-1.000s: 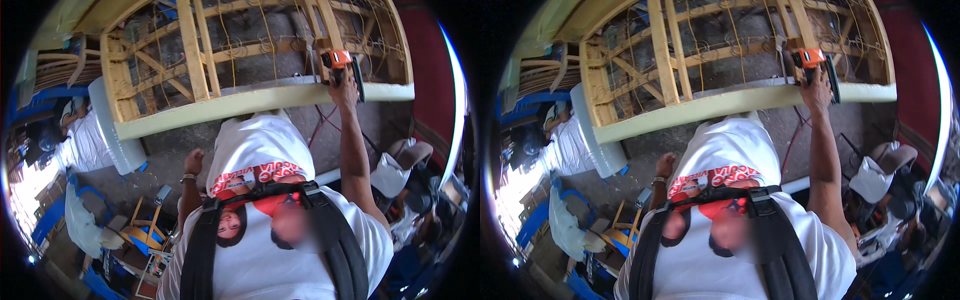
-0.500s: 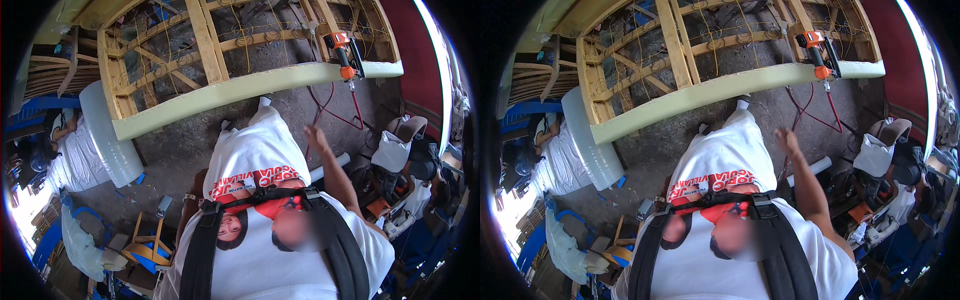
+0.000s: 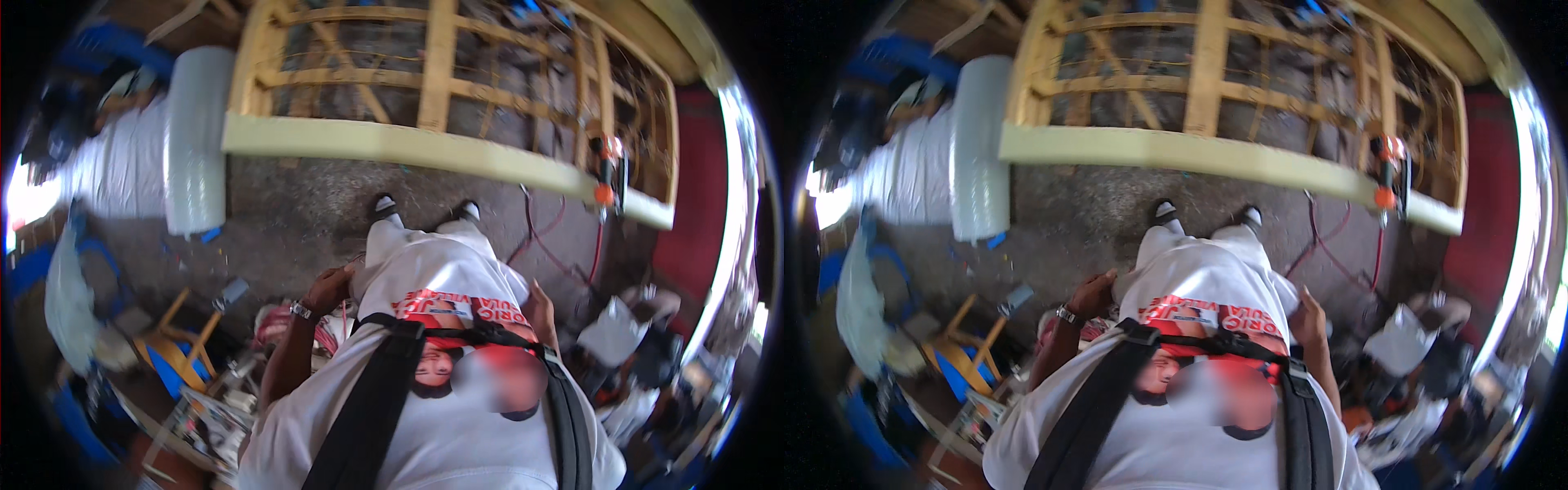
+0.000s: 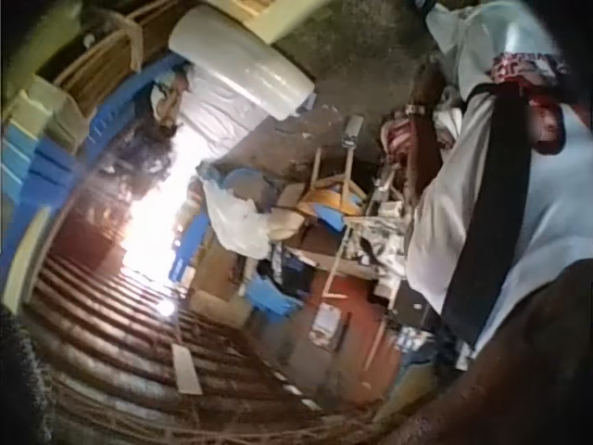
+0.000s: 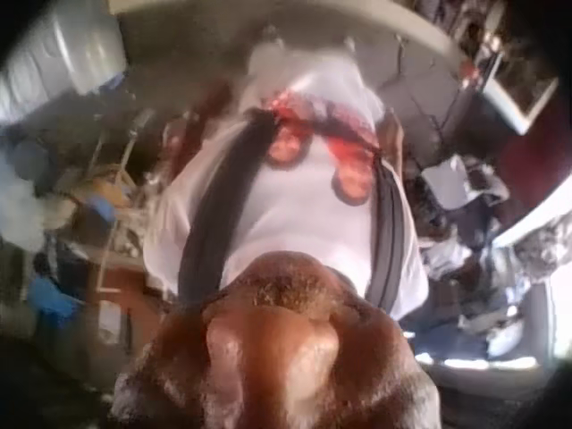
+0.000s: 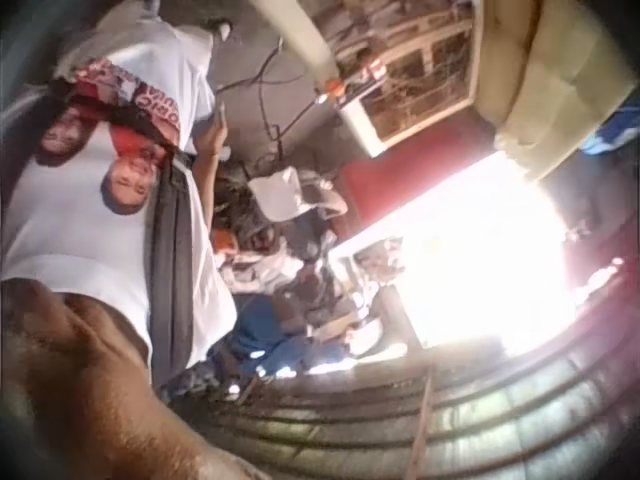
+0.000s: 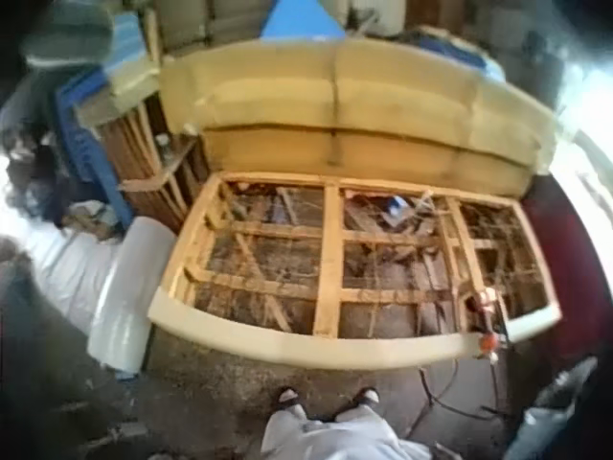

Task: Using a pneumatic staple gun and twine to secure webbing to a wooden furniture frame.

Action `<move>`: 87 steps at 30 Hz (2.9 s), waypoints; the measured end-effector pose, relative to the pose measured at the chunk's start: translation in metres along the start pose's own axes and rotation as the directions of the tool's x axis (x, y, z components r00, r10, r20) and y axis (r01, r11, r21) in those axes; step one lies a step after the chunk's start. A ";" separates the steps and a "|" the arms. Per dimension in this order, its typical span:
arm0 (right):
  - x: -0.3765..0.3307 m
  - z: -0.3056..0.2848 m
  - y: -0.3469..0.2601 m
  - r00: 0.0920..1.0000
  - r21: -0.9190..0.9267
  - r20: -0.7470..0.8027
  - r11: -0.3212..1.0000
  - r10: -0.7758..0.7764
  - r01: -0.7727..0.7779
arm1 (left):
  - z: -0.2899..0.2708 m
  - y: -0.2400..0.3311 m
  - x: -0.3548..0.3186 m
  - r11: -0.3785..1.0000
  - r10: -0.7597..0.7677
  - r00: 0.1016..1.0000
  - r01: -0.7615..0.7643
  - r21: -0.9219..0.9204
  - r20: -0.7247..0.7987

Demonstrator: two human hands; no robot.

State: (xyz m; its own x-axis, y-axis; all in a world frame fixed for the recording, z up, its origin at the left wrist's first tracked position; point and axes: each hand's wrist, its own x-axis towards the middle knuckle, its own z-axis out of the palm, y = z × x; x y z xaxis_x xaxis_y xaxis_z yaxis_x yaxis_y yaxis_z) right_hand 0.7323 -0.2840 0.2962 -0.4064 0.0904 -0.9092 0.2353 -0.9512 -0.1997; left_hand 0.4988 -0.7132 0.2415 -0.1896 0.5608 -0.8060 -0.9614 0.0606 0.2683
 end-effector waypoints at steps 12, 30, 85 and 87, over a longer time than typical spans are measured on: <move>0.061 -0.010 -0.119 0.982 -0.900 0.183 0.409 0.038 0.152 | 0.110 -0.059 0.028 0.154 -0.018 0.995 -0.093 0.984 0.097; 0.104 0.125 -0.149 0.906 -0.918 0.307 -0.162 0.290 0.362 | 0.035 -0.099 0.042 0.260 0.312 0.949 -0.138 0.956 0.052; 0.068 -0.142 -0.494 0.446 -0.923 0.384 -0.349 -0.809 0.161 | 0.691 0.002 0.439 -0.417 0.157 0.654 -0.635 0.650 0.740; 0.086 -0.116 -0.509 0.549 -0.936 0.304 -0.353 -0.778 0.018 | 0.687 0.024 0.457 -0.387 0.201 0.664 -0.622 0.681 0.720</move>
State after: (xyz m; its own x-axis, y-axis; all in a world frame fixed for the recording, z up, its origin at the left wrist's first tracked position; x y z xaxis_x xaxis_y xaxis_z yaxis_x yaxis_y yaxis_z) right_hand 0.6795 0.2424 0.2772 -0.6746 0.7004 -0.2331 0.7359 0.6131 -0.2875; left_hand 0.5262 0.1120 0.2422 -0.1759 0.9792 -0.1007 0.6254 0.1902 0.7568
